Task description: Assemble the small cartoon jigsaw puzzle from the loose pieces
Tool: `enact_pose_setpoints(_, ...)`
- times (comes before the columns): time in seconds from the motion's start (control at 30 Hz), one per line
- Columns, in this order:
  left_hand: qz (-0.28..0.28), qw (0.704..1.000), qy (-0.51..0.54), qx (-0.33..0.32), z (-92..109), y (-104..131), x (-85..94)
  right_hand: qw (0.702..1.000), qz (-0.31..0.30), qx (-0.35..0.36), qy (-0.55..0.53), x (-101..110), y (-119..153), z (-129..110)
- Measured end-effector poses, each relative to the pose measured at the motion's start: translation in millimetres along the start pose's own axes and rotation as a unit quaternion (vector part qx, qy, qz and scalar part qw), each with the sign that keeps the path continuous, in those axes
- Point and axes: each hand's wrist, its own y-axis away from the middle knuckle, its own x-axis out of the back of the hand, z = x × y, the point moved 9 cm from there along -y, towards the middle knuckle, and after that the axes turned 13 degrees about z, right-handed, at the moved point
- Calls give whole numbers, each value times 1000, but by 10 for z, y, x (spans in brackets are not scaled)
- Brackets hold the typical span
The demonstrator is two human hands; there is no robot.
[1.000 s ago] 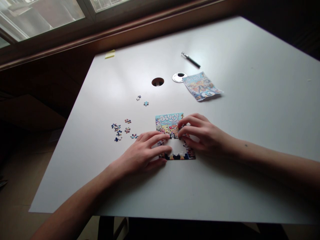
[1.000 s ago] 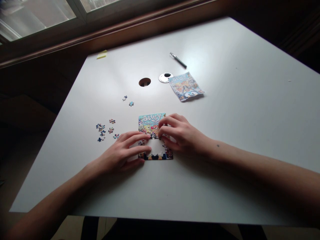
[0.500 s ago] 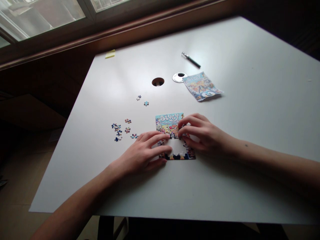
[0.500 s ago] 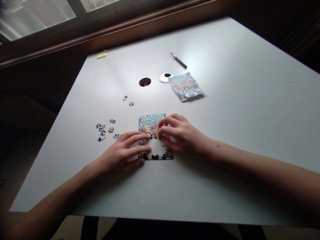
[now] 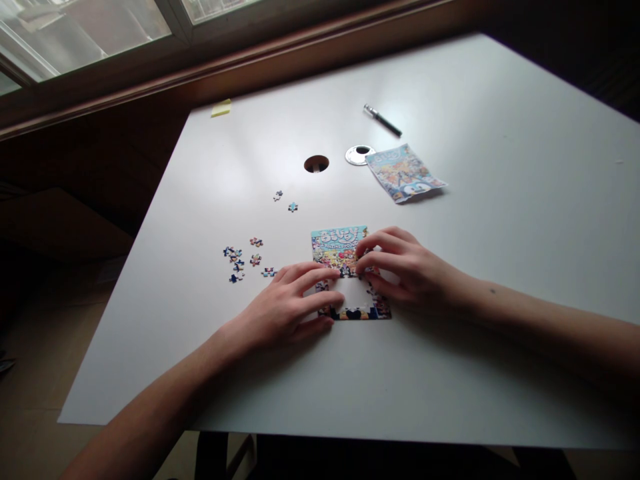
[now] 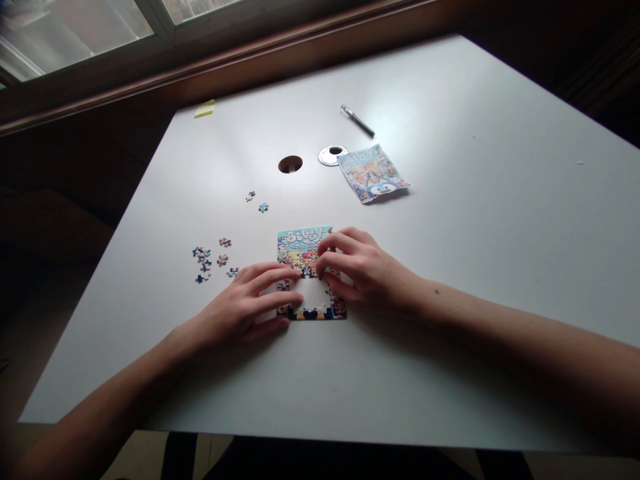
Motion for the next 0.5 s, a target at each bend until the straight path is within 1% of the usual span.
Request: enact_pose_setpoints(0.5,2,1000,0,0,4,-7,3,1000,-4,-1,0,-8,7,13)
